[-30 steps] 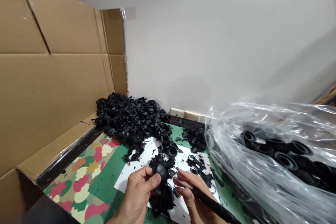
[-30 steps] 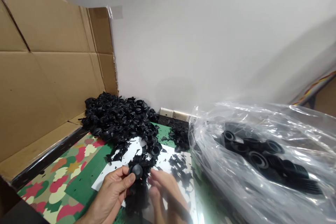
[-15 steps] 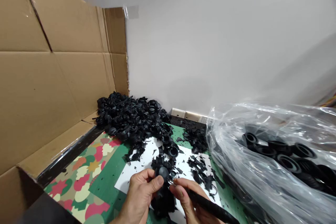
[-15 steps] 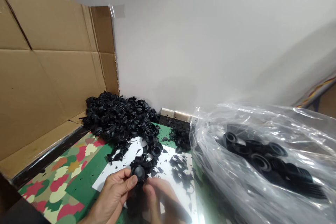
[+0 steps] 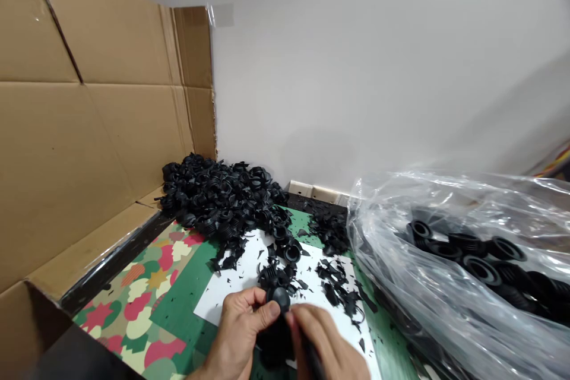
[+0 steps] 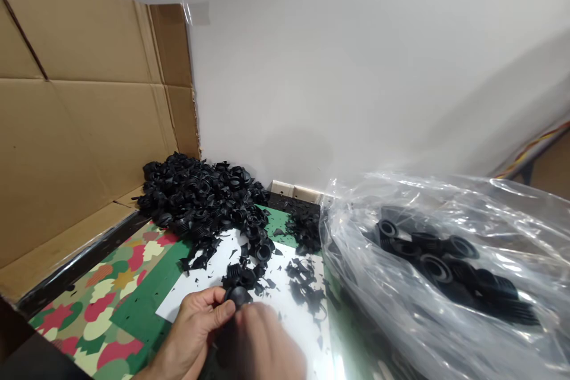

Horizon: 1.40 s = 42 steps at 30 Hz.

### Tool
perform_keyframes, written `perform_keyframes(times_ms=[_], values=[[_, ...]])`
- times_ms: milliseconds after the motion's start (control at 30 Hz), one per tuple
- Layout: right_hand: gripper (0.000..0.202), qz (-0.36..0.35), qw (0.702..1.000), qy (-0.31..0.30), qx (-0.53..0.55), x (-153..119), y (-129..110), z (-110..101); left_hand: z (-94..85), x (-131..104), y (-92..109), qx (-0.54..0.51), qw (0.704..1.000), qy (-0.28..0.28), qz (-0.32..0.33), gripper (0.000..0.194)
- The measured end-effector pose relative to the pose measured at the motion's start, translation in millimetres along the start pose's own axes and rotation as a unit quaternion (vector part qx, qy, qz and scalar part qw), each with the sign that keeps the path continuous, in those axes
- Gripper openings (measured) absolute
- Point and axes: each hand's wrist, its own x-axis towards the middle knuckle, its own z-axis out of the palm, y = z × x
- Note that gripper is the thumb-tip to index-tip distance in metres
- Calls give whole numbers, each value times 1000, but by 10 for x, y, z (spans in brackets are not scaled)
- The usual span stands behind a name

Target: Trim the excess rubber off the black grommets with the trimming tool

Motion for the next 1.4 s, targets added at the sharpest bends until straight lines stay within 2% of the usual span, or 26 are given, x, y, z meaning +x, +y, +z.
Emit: perform_keyframes(times_ms=[33, 100, 133, 200, 267, 300, 467, 567, 700, 800, 933, 1133, 1400], values=[[17, -23, 1000, 7, -16, 14, 83, -29, -19, 3, -4, 3, 1000, 2, 4, 39], [12, -19, 1000, 7, -17, 42, 242, -86, -61, 14, -11, 6, 1000, 9, 12, 39], [11, 2, 1000, 1, 5, 54, 301, -109, -79, 21, -14, 7, 1000, 10, 13, 39], [15, 109, 993, -7, 40, 71, 350, -138, -105, 35, -17, 7, 1000, 5, 15, 39], [24, 213, 974, -14, 79, 77, 317, -146, -112, 43, -11, 6, 1000, -6, 13, 38], [27, 244, 965, -16, 100, 78, 283, -145, -109, 44, -5, 2, 1000, -9, 11, 38], [30, 296, 940, -22, 171, 75, 158, -140, -81, 33, 32, -23, 1000, -19, 3, 39], [31, 338, 922, -44, 187, 64, 174, -140, -77, 24, 41, -31, 999, -26, 4, 38], [37, 394, 897, -42, 196, 41, 239, -129, -78, 22, 41, -37, 999, -36, 10, 37], [35, 383, 893, -27, 236, 23, 249, -120, -71, 28, 36, -38, 998, -39, 11, 37], [23, 324, 886, 23, 330, 3, 129, -88, -53, 36, 20, -37, 999, -21, 20, 35], [9, 217, 913, 57, 341, 3, -75, 28, -23, 39, 6, -46, 999, 10, 27, 34], [8, 220, 916, 71, 328, -29, -50, 100, -1, 50, 31, -45, 998, 20, 28, 35]])
